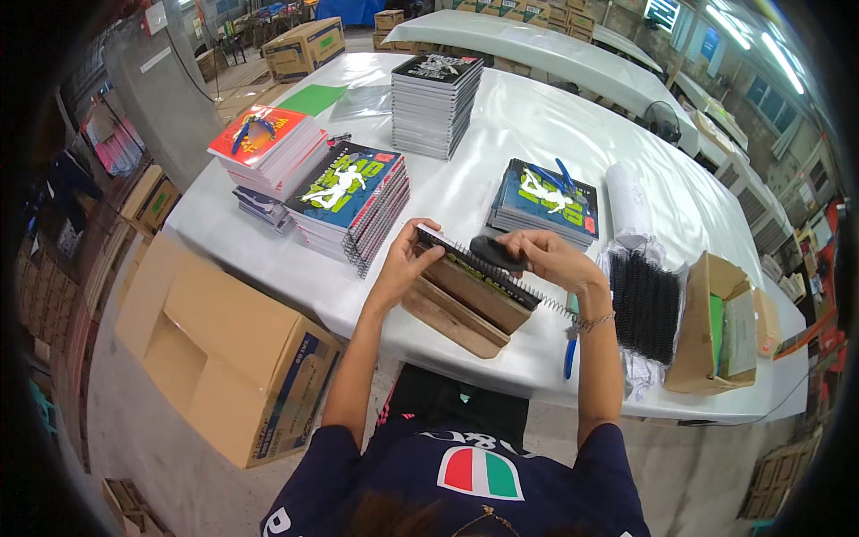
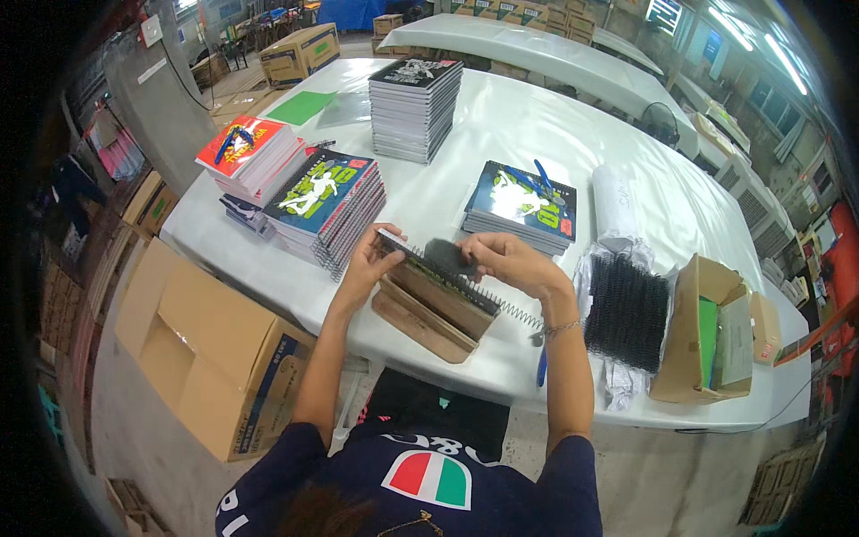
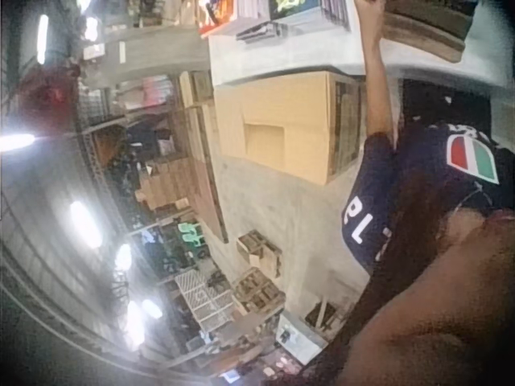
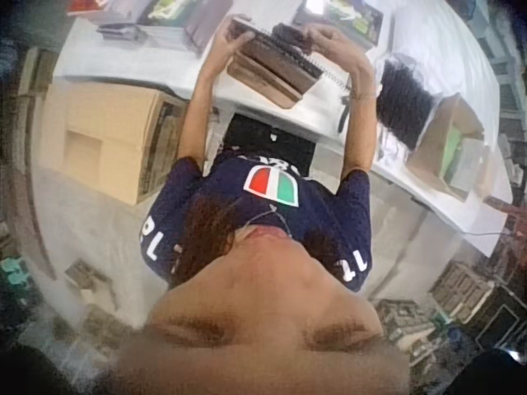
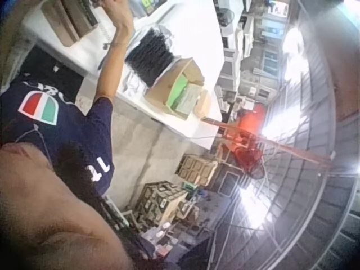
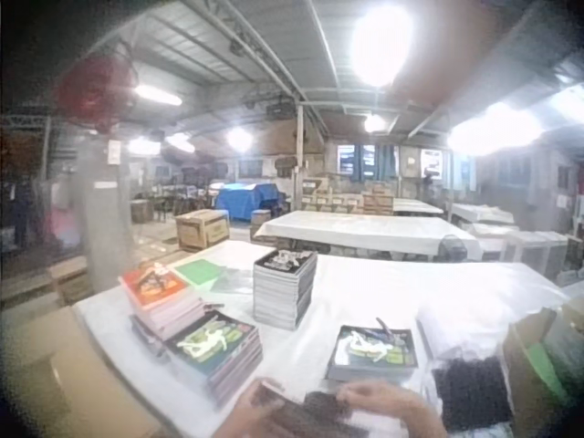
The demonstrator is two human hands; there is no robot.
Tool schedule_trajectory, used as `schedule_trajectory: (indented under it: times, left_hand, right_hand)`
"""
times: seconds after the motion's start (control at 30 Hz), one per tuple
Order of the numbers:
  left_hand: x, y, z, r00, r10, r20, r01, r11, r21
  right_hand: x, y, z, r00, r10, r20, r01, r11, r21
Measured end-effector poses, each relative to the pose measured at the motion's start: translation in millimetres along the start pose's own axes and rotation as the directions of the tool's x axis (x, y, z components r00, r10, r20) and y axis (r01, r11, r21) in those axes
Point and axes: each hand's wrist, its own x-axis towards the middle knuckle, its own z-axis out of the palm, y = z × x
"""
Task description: The person places a notebook into a wooden jig, manually threads a wire coil through the pre-punched holes, and uses a blue tool to crimp the ends of the wire before setting the notebook onto a stack.
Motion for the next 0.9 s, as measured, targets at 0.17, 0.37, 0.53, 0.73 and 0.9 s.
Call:
schedule_trajectory:
  times: [0.17, 0.37, 0.53, 0.73, 0.9]
  left_hand:
    - [2, 0, 4, 0.999, -0.027, -0.028, 0.026, 0.999, -0.027]
    - [2, 14, 13, 1.000, -0.021, -0.012, 0.021, 1.000, 0.011]
    - [-3, 5, 10, 0.999, -0.022, -0.024, 0.023, 1.000, 0.012]
    - [1, 7, 15, 0.999, 0.012, -0.030, -0.013, 1.000, -0.015]
    - [-2, 10, 7, 0.996, 0.055, -0.063, -0.052, 0.998, 0.040]
  right_hand:
    - [27, 6, -18, 0.997, 0.076, -0.015, -0.076, 0.942, -0.328]
    - [40, 3, -24, 0.993, 0.121, -0.011, -0.114, 0.903, -0.415]
    - [51, -14, -13, 0.977, 0.200, 0.072, -0.112, 0.772, -0.626]
    - [63, -10, -12, 0.968, 0.222, 0.115, -0.143, 0.870, -0.472]
    - [76, -8, -6, 0.981, 0.194, 0.029, -0.178, 0.940, -0.290]
